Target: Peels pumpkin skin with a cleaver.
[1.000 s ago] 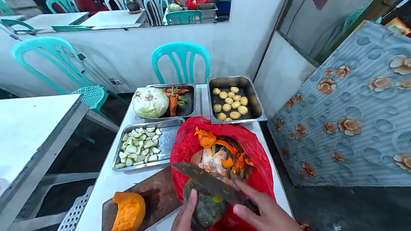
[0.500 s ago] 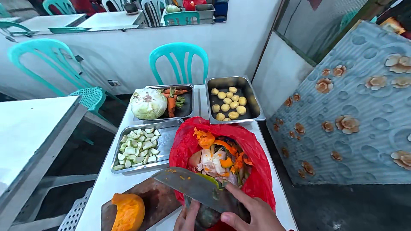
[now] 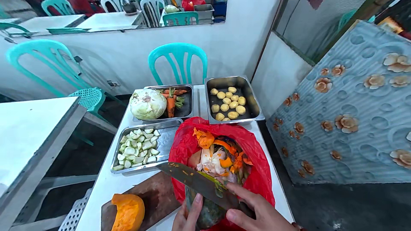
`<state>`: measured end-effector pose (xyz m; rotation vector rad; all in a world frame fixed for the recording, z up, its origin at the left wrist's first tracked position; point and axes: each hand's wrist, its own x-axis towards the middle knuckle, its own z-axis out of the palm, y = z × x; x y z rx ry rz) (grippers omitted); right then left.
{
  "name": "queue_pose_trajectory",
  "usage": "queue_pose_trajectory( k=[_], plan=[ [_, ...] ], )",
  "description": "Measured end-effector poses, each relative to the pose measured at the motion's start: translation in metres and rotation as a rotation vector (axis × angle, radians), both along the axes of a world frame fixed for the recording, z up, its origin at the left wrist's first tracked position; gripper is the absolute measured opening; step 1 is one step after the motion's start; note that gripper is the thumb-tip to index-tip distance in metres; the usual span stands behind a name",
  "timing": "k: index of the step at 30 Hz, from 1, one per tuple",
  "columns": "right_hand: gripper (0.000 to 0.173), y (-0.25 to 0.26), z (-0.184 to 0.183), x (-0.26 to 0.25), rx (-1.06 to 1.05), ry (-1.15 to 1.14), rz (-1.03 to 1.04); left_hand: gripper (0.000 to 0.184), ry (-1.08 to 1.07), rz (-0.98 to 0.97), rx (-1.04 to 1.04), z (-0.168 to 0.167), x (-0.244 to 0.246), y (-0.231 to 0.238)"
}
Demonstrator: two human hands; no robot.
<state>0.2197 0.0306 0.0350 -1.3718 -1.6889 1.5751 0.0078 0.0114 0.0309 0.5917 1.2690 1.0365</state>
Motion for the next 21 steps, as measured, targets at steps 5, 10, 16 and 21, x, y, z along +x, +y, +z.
queue_pose_trajectory(
  k=[5, 10, 16, 21],
  plan=[
    [0.067, -0.001, -0.008, 0.004, 0.060, -0.166, 0.020, 0.037, -0.012, -0.005, -0.010, -0.003, -0.002, 0.000],
    [0.069, 0.005, -0.029, 0.018, -0.014, -0.178, -0.102, 0.037, -0.005, -0.024, 0.019, 0.002, -0.006, 0.000],
    [0.084, -0.001, -0.001, 0.010, -0.030, -0.077, 0.000, 0.043, -0.194, 0.082, -0.047, -0.003, -0.005, 0.009],
    [0.102, -0.012, 0.017, -0.016, 0.054, -0.325, 0.049, 0.043, -0.419, 0.172, -0.130, -0.009, 0.001, 0.004]
  ],
)
